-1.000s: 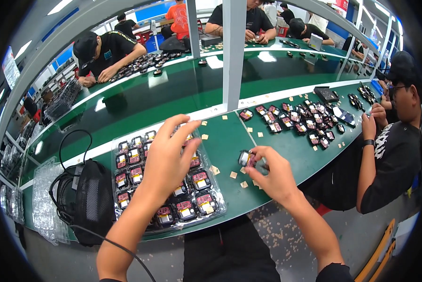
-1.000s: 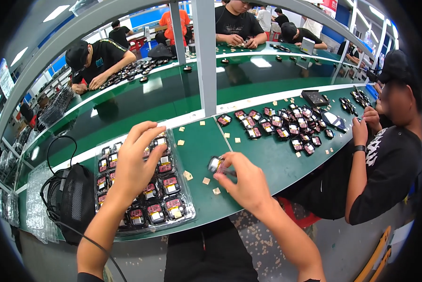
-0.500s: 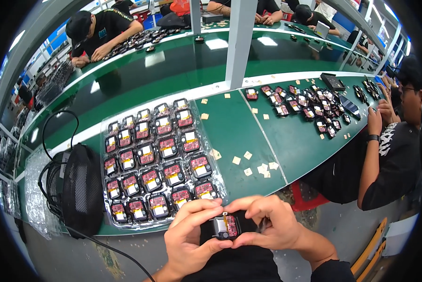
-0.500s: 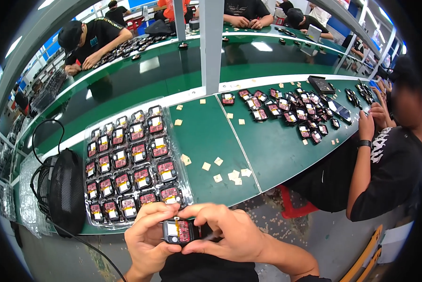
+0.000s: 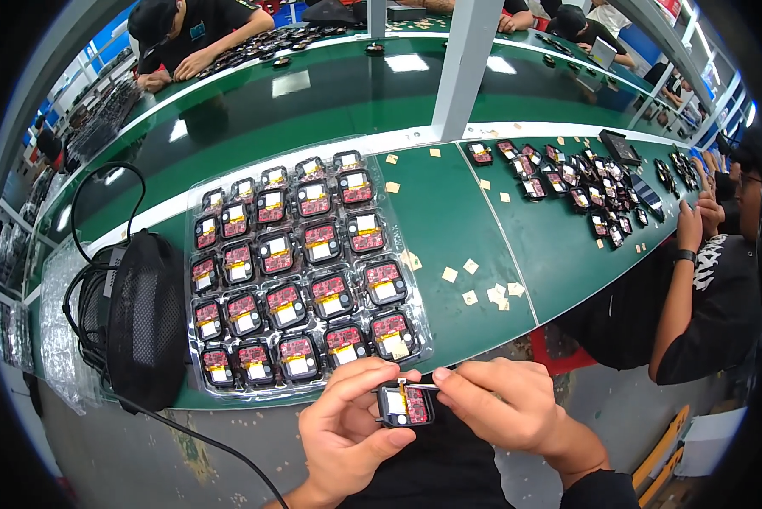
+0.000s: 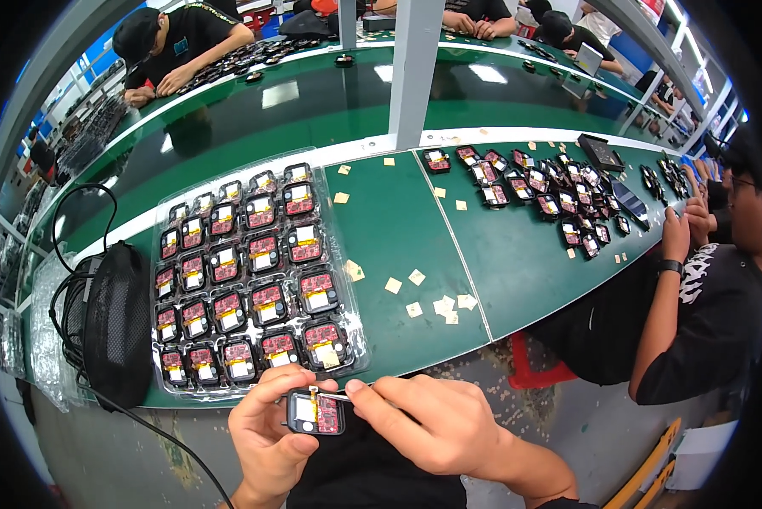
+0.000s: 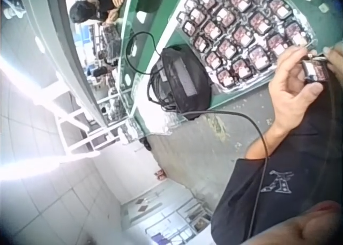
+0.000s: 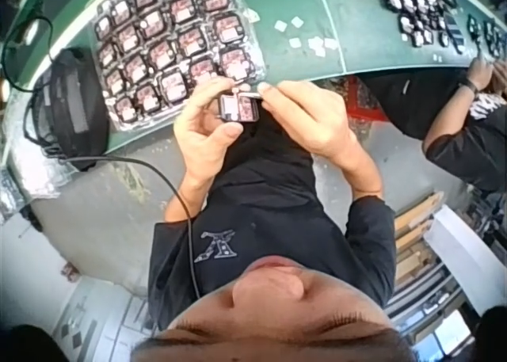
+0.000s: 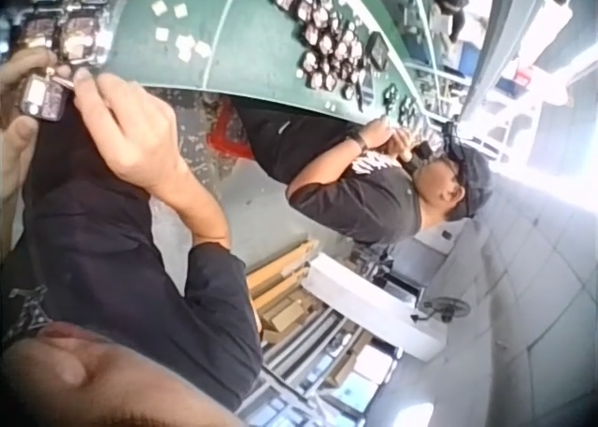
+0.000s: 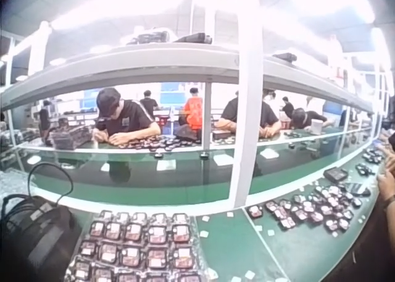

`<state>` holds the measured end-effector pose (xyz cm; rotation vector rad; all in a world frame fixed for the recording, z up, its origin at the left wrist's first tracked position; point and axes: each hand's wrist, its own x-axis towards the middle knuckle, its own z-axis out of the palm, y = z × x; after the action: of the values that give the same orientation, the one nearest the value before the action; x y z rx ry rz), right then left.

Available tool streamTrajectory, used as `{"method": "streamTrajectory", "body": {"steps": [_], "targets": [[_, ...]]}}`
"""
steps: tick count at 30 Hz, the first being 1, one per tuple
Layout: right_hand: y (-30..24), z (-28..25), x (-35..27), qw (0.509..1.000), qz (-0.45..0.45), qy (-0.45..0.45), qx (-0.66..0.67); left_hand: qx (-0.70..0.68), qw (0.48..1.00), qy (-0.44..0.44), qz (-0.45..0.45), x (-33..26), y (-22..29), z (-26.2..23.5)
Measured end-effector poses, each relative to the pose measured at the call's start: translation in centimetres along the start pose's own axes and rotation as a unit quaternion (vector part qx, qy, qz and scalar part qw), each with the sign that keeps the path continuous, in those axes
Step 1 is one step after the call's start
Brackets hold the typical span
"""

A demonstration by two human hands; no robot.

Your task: Assembling internal components into smartwatch housings on a factory production line.

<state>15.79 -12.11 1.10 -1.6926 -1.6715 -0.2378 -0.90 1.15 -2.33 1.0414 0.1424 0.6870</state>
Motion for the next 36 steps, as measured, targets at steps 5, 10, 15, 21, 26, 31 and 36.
{"method": "streamTrajectory", "body": {"steps": [5, 10, 15, 21, 26, 31, 36], "targets": [[-0.1, 0.3, 0.0, 0.998, -0.029, 0.004, -0.053, -0.012, 1.0, -0.003, -0.025, -0.1, 0.1, 0.3], [0.1, 0.8, -0.1, 1.0, 0.005, 0.006, 0.016, -0.009, 1.0, -0.007, -0.017, -0.3, -0.4, -0.3], [0.2, 0.4, 0.4, 0.995, 0.045, -0.03, 0.081, -0.006, 1.0, -0.007, -0.014, -0.4, -0.1, -0.5], [0.1, 0.3, 0.7, 0.993, 0.051, -0.058, 0.087, -0.007, 1.0, -0.021, -0.02, -0.4, 0.1, -0.7], [0.0, 1.0, 0.2, 0.995, 0.05, -0.051, 0.066, 0.002, 0.999, 0.0, -0.036, -0.6, 0.0, -0.7], [0.0, 1.2, 0.4, 0.997, 0.036, -0.03, 0.054, -0.006, 1.0, -0.002, -0.03, -0.6, 0.3, -0.8], [0.0, 1.0, 0.4, 0.996, 0.047, -0.047, 0.066, 0.005, 1.0, -0.011, -0.022, -0.5, 0.4, -0.9]]}}
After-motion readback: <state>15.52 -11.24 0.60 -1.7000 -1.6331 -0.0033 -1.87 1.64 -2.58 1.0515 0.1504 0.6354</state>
